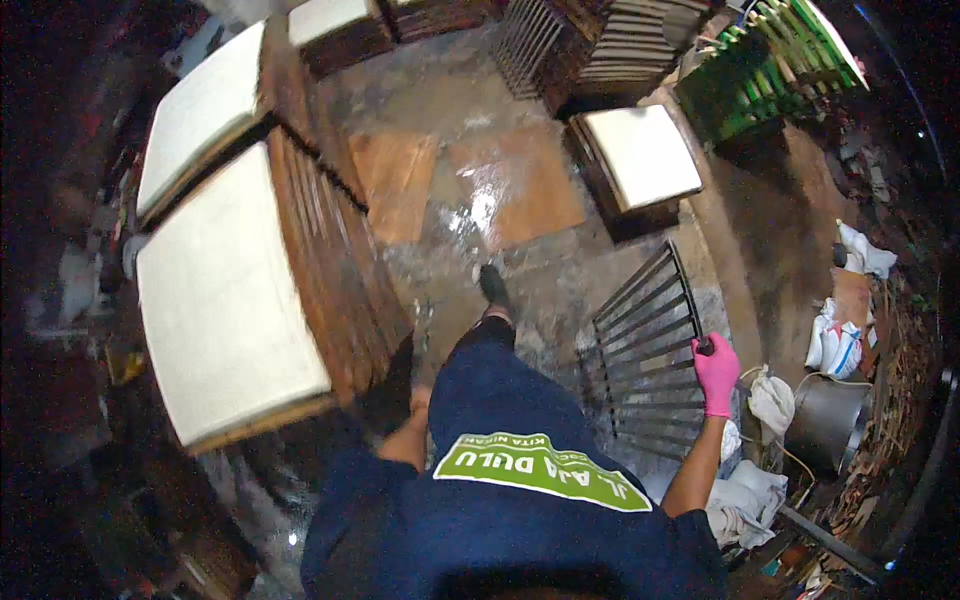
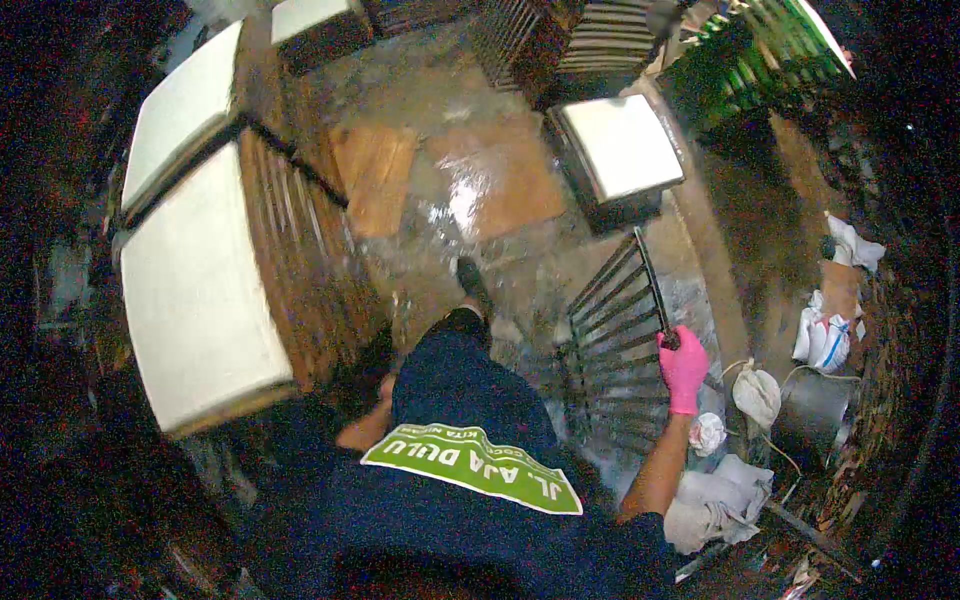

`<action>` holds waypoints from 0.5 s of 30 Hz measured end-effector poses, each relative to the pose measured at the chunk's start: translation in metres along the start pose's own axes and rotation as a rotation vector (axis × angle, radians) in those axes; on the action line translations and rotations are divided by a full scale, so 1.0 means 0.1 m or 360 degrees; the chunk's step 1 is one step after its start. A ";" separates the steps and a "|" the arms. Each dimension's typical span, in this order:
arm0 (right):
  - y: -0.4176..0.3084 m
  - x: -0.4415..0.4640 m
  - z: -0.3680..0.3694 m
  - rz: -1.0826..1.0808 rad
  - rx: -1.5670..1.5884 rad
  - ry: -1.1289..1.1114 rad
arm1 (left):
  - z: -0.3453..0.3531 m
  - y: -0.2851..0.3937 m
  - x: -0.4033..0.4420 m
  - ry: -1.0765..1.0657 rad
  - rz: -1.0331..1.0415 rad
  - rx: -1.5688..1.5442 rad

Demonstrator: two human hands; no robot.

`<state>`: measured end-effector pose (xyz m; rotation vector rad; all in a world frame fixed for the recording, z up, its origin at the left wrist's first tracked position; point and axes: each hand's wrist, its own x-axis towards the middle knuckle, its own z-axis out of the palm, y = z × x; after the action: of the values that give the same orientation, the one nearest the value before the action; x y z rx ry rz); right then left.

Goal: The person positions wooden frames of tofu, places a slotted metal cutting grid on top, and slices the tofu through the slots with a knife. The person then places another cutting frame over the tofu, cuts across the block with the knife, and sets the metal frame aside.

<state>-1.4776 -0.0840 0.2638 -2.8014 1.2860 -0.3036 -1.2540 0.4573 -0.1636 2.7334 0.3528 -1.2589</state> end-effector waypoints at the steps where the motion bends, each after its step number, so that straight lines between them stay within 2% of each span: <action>1: -0.03 0.21 0.02 0.0023 -0.0059 -0.0096 | -0.06 0.20 -0.09 -0.0096 0.0041 -0.0046; 3: -0.08 0.64 0.11 0.0076 -0.0171 -0.0206 | -0.14 0.66 -0.10 -0.0246 0.0140 -0.0137; 4: -0.17 0.82 0.16 0.0104 -0.0164 -0.0145 | -0.27 0.91 -0.08 -0.0291 0.0206 -0.0187; 8: -0.80 1.48 0.32 0.0054 0.0025 -0.0298 | -0.94 1.75 -0.01 -0.0389 0.0419 -0.0377; 9: -0.90 1.64 0.42 0.0012 0.0102 -0.0219 | -1.13 1.95 0.05 -0.0376 0.0464 -0.0409; 11: -1.11 1.86 0.51 0.0045 0.0186 -0.0089 | -1.60 2.30 0.21 -0.0294 0.0549 -0.0444; 13: -1.32 2.09 0.55 0.0019 0.0313 -0.0254 | -2.11 2.65 0.38 -0.0148 0.0638 -0.0484; 15: -1.46 2.30 0.57 -0.0079 0.0356 -0.0272 | -2.62 3.05 0.55 0.0158 0.0735 -0.0555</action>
<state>-1.2112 -0.1644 0.2627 -2.6094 1.0764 -0.1911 -0.9495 0.2229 -0.0343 2.3908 -0.0523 -0.8520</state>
